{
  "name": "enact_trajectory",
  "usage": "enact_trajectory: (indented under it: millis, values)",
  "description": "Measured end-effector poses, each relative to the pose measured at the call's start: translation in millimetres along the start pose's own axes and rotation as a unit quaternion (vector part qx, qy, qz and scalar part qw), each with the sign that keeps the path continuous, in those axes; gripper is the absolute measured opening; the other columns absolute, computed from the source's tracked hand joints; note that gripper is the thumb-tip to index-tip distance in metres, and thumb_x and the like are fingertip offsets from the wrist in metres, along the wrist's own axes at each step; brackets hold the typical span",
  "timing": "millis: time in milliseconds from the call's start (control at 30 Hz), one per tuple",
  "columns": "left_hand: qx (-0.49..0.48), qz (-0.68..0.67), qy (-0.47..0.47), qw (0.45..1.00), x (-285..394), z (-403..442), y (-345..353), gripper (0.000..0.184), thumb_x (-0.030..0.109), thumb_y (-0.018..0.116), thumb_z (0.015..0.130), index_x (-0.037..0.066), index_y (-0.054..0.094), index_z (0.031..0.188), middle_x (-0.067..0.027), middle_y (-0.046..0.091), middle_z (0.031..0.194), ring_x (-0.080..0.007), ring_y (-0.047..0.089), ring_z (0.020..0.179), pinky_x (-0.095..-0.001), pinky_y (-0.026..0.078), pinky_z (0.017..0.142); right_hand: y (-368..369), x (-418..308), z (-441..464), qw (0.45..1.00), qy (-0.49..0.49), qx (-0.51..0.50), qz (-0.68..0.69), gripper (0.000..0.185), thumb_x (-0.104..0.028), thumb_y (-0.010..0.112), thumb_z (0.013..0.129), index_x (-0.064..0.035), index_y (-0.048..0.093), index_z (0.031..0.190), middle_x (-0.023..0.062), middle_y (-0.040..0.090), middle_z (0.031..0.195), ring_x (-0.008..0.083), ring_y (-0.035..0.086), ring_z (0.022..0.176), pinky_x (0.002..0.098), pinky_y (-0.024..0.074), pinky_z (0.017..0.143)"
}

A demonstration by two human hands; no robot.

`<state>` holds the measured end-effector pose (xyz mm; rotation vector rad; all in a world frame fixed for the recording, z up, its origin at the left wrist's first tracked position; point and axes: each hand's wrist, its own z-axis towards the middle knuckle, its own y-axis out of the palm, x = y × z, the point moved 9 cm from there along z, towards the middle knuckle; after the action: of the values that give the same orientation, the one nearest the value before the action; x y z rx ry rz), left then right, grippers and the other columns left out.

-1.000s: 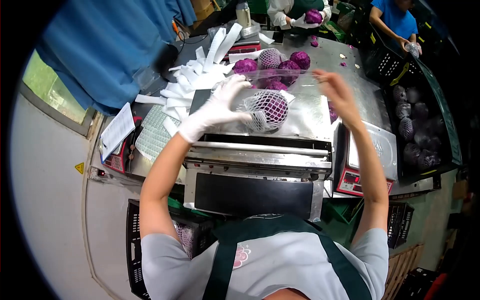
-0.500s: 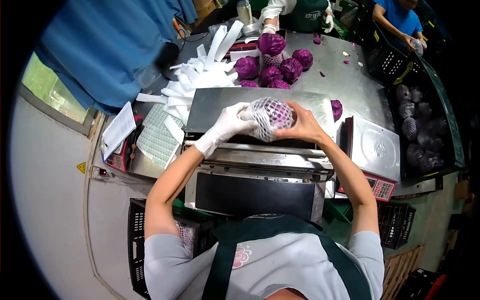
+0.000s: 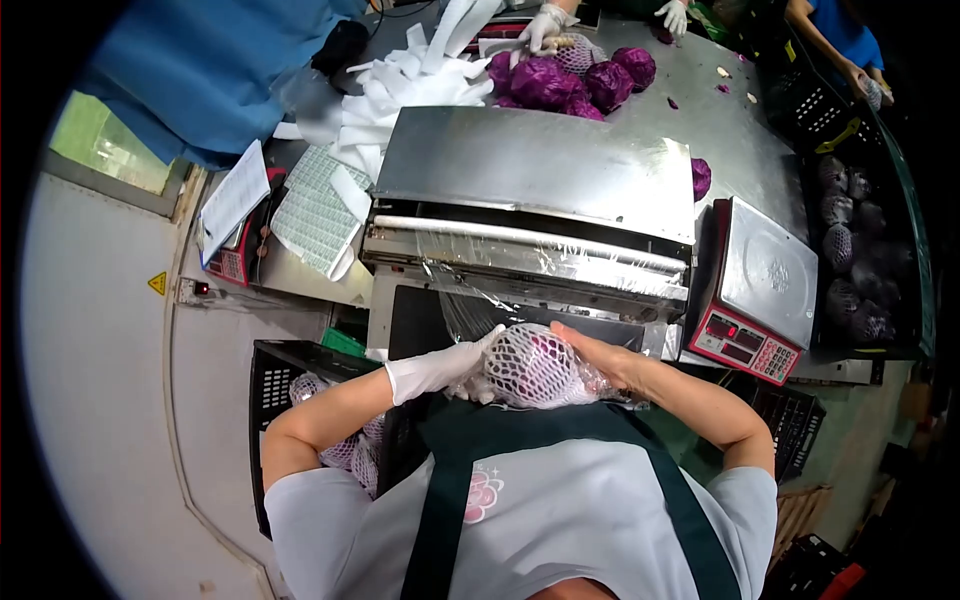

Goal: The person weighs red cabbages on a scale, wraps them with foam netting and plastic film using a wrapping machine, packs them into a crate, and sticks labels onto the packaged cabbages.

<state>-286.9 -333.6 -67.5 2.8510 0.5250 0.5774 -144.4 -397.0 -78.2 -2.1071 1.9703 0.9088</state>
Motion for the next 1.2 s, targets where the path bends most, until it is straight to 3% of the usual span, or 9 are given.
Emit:
enact_trajectory:
  millis: [100,300,400,600,900,1000,1067,1133,1200]
  values:
    - [0.072,-0.025,0.053,0.996,-18.3,15.0,-12.8,0.08,0.067,0.008,0.086,0.008,0.062,0.087,-0.0039,0.058,0.061,-0.0111,0.052,0.047,-0.0185,0.038,0.039,-23.8,23.5,-5.1,0.988,-0.083,0.119,0.054,0.06,-0.061,0.048,0.082,-0.0054,0.064,0.098,0.006,0.061,0.081,0.0123,0.052,0.072,0.0263,0.0422,0.064]
    - [0.247,-0.034,0.224,0.942,-30.0,-31.6,-28.3,0.082,0.071,0.013,0.083,0.005,0.061,0.085,-0.0028,0.059,0.058,-0.0106,0.05,0.044,-0.0181,0.038,0.041,-28.1,45.2,-72.5,0.873,-0.285,0.378,-0.117,0.035,-0.026,0.064,0.083,0.0002,0.052,0.063,0.0,0.044,0.051,0.0062,0.039,0.051,0.0255,0.0313,0.045]
    - [0.551,0.216,0.377,0.712,11.2,-88.2,-45.3,0.045,0.045,0.051,0.087,0.002,0.06,0.078,-0.0085,0.061,0.059,-0.0218,0.059,0.051,-0.0298,0.044,0.045,-52.1,47.6,-72.5,0.808,-0.367,0.46,0.014,0.034,-0.022,0.061,0.085,0.0005,0.052,0.06,0.0023,0.046,0.049,0.0064,0.039,0.047,0.026,0.0299,0.042]
    - [0.636,0.57,0.373,0.363,49.3,-49.5,-56.7,0.008,0.017,0.056,0.081,0.016,0.062,0.086,0.0,0.05,0.062,-0.0124,0.052,0.047,-0.0261,0.04,0.036,-46.6,-5.5,-84.6,0.508,-0.382,0.662,-0.398,0.032,-0.014,0.059,0.083,-0.0047,0.045,0.056,0.013,0.048,0.052,0.0311,0.051,0.043,0.0396,0.0382,0.04]
    - [0.436,0.305,0.661,0.529,93.2,-17.4,1.0,0.016,0.024,0.053,0.086,0.01,0.059,0.09,-0.0085,0.06,0.071,-0.0246,0.061,0.058,-0.0314,0.048,0.049,-19.5,-8.9,-70.8,0.494,-0.441,0.638,-0.393,0.011,-0.008,0.061,0.076,-0.0055,0.051,0.072,0.0103,0.047,0.061,0.0279,0.052,0.054,0.0351,0.0388,0.045]
    - [0.072,-0.084,0.598,0.794,71.2,25.2,0.3,0.027,0.026,0.05,0.091,0.003,0.058,0.102,-0.0075,0.06,0.092,-0.0159,0.059,0.089,-0.0285,0.046,0.076,31.8,-17.6,-80.5,0.446,-0.576,0.575,-0.372,0.016,0.002,0.061,0.074,-0.0014,0.048,0.066,0.0111,0.048,0.059,0.0256,0.048,0.047,0.0322,0.0384,0.043]
    - [0.046,0.057,0.612,0.787,50.6,3.4,32.0,0.036,0.024,0.046,0.094,0.003,0.047,0.123,-0.0064,0.05,0.12,-0.0133,0.046,0.111,-0.0271,0.037,0.095,82.5,-39.1,-112.4,0.419,-0.614,0.529,-0.41,0.011,0.003,0.058,0.074,0.0016,0.05,0.067,0.0119,0.054,0.063,0.023,0.052,0.049,0.0326,0.0416,0.045]
    - [-0.184,-0.254,0.373,0.873,7.1,-14.1,69.3,0.033,0.023,0.045,0.094,0.002,0.053,0.118,-0.0043,0.057,0.109,-0.0115,0.051,0.101,-0.0241,0.042,0.086,122.1,-53.5,-142.8,0.359,-0.648,0.458,-0.491,0.015,-0.008,0.059,0.077,-0.0031,0.047,0.069,0.0082,0.061,0.067,0.0208,0.054,0.049,0.0303,0.0441,0.045]
    - [-0.274,-0.171,0.267,0.908,-16.2,-17.3,85.0,0.034,0.023,0.045,0.094,0.0,0.054,0.118,-0.0021,0.059,0.106,-0.0123,0.052,0.101,-0.0253,0.042,0.085,125.9,-82.1,-173.3,0.352,-0.688,0.438,-0.46,0.017,-0.009,0.061,0.075,-0.0027,0.045,0.072,0.0091,0.061,0.066,0.0199,0.055,0.051,0.0283,0.0427,0.044]
